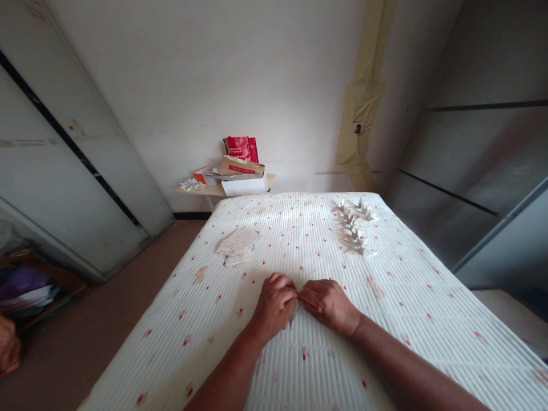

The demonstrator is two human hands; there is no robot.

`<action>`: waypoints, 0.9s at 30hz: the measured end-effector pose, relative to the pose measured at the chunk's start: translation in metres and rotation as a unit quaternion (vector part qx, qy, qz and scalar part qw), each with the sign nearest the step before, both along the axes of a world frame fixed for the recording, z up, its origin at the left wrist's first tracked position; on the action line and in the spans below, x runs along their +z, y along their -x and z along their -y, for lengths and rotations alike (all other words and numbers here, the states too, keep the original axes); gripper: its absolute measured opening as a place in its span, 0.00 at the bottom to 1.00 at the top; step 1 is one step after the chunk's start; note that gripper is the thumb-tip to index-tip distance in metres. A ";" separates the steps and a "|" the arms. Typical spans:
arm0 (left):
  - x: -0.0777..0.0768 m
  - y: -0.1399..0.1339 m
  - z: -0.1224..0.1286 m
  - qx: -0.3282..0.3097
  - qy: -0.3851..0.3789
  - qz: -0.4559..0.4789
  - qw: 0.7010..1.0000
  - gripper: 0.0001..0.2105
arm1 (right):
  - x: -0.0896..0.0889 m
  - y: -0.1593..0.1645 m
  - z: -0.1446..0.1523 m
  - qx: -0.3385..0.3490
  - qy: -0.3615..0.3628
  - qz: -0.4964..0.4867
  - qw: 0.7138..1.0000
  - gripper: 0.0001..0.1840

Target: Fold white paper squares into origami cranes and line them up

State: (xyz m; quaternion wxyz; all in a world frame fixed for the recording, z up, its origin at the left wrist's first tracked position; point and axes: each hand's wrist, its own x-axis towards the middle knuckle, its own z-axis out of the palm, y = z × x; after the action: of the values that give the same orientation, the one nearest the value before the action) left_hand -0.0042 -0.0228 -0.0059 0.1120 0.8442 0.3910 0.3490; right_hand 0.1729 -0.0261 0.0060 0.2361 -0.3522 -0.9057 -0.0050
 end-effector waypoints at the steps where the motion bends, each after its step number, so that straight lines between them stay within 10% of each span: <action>1: 0.000 0.000 0.000 -0.002 0.001 -0.001 1.000 0.08 | 0.000 0.000 0.000 0.006 -0.002 0.003 1.000 0.13; 11: 0.001 0.000 0.002 -0.005 0.006 0.008 1.000 0.08 | -0.003 0.003 -0.001 0.017 0.000 0.016 1.000 0.12; 27: -0.002 0.010 -0.003 0.017 0.071 0.061 0.995 0.14 | -0.004 -0.006 -0.002 -0.055 0.191 -0.148 0.969 0.07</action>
State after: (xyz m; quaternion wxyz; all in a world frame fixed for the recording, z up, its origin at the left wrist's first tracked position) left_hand -0.0145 -0.0201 -0.0078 0.1892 0.8047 0.4210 0.3733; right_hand 0.1787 -0.0241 0.0019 0.2949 -0.4368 -0.8241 0.2075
